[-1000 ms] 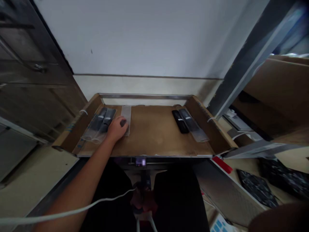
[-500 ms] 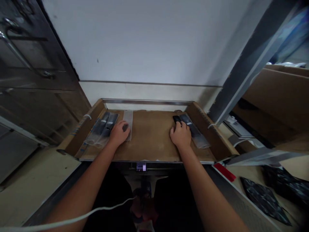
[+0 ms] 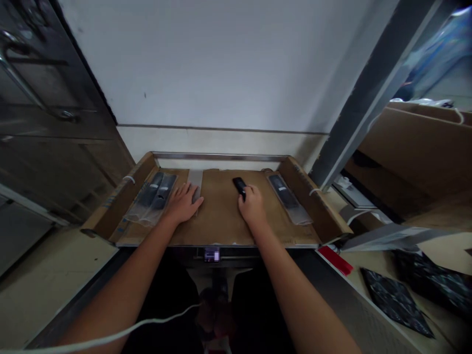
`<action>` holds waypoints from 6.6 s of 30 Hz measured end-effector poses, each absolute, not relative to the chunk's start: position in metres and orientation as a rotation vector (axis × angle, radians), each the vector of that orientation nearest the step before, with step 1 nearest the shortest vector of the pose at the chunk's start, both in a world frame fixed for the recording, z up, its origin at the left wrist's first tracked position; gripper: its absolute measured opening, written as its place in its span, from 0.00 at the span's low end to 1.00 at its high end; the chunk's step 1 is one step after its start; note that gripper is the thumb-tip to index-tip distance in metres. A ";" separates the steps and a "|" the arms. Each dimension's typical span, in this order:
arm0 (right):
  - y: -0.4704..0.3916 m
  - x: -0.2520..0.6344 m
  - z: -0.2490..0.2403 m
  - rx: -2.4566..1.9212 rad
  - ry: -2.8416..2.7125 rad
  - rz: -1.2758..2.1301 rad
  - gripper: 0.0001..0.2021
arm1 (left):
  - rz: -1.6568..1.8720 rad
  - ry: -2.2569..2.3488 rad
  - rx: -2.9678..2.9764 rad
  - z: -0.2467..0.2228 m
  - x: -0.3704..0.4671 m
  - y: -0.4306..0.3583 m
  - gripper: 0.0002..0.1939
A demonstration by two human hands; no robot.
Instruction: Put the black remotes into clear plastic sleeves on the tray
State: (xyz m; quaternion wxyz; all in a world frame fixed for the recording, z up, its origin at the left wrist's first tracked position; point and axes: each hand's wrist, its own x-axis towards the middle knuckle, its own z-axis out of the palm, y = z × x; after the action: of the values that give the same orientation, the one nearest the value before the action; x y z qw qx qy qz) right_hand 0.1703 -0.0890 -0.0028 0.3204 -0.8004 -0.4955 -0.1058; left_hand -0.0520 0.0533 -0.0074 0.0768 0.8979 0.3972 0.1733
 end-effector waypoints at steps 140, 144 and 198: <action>-0.006 0.187 -0.013 -1.534 -0.955 0.379 0.16 | 1.005 1.083 2.348 -0.017 -0.053 0.075 0.11; -0.002 0.193 -0.014 -1.564 -0.949 0.387 0.15 | 1.001 1.077 2.345 -0.018 -0.054 0.076 0.12; -0.018 0.190 -0.006 -1.634 -0.819 0.389 0.17 | 0.960 1.143 2.344 -0.008 -0.052 0.069 0.10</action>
State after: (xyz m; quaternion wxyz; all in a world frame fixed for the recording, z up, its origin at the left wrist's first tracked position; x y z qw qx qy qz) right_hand 0.1897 -0.0178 -0.0059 0.5945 -0.7032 -0.3523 0.1674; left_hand -0.0521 0.0688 -0.0077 0.1802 0.8297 0.4046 0.3399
